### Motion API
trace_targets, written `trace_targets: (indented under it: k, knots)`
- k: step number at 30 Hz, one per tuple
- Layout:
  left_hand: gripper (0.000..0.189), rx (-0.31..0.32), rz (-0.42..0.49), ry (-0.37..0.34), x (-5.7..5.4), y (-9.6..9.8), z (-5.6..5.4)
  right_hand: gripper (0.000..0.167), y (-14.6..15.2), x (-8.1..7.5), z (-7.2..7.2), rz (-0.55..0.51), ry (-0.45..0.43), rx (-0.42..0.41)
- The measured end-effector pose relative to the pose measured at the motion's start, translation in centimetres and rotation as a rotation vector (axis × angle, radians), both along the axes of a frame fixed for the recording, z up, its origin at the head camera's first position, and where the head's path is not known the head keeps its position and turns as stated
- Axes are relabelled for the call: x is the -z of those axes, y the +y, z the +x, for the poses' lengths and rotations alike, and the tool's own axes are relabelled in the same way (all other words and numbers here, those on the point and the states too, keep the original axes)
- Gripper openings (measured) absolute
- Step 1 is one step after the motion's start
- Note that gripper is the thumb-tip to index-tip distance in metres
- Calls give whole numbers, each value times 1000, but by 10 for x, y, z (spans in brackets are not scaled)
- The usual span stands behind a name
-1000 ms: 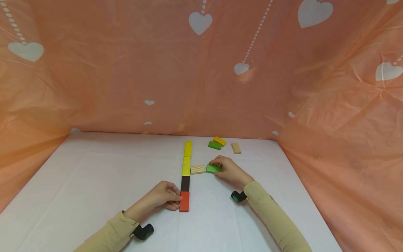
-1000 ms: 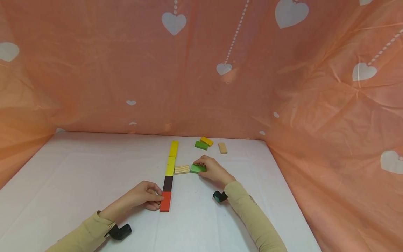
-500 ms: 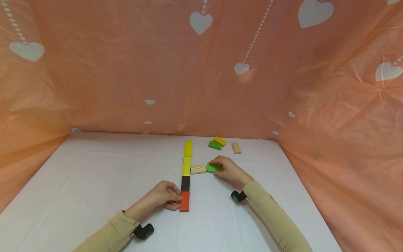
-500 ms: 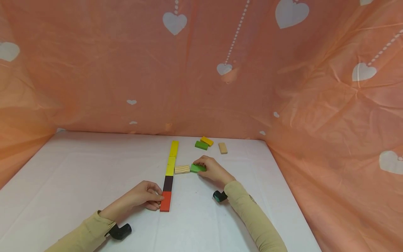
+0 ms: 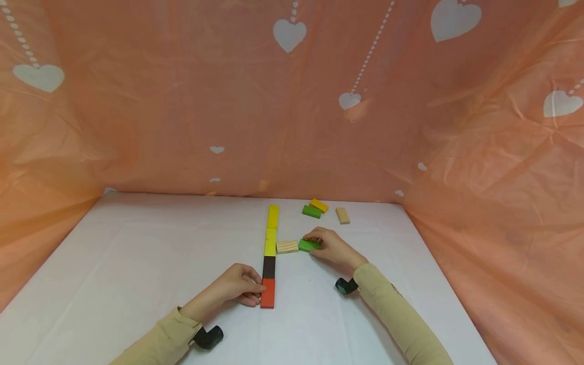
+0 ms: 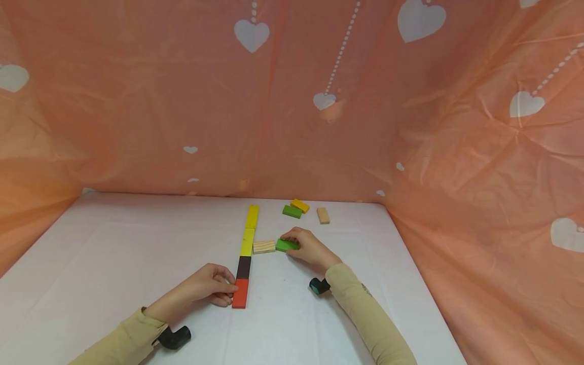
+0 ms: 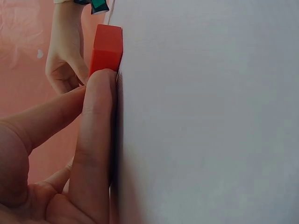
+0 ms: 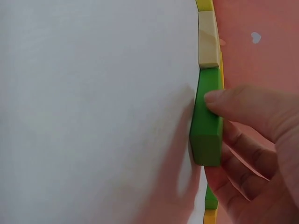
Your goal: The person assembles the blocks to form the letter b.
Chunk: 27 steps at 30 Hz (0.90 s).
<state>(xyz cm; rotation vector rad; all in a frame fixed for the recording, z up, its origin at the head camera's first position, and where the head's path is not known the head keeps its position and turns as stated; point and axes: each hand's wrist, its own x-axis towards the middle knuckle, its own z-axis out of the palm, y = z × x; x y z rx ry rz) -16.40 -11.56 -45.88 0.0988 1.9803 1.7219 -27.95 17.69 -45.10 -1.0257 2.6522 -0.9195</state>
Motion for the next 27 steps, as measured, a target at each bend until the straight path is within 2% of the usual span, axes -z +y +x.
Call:
trace_targets:
  k: [12, 21, 27]
  knots:
    - [18, 11, 19, 2, -1, 0, 0, 41, 2, -1, 0, -34, -47, 22]
    - [19, 9, 14, 8, 0, 0, 0, 41, 8, -13, -1, -71, 36, 1]
    - [20, 11, 27, 14, 1, -1, 0, 41, 13, -25, -5, -114, 37, 6]
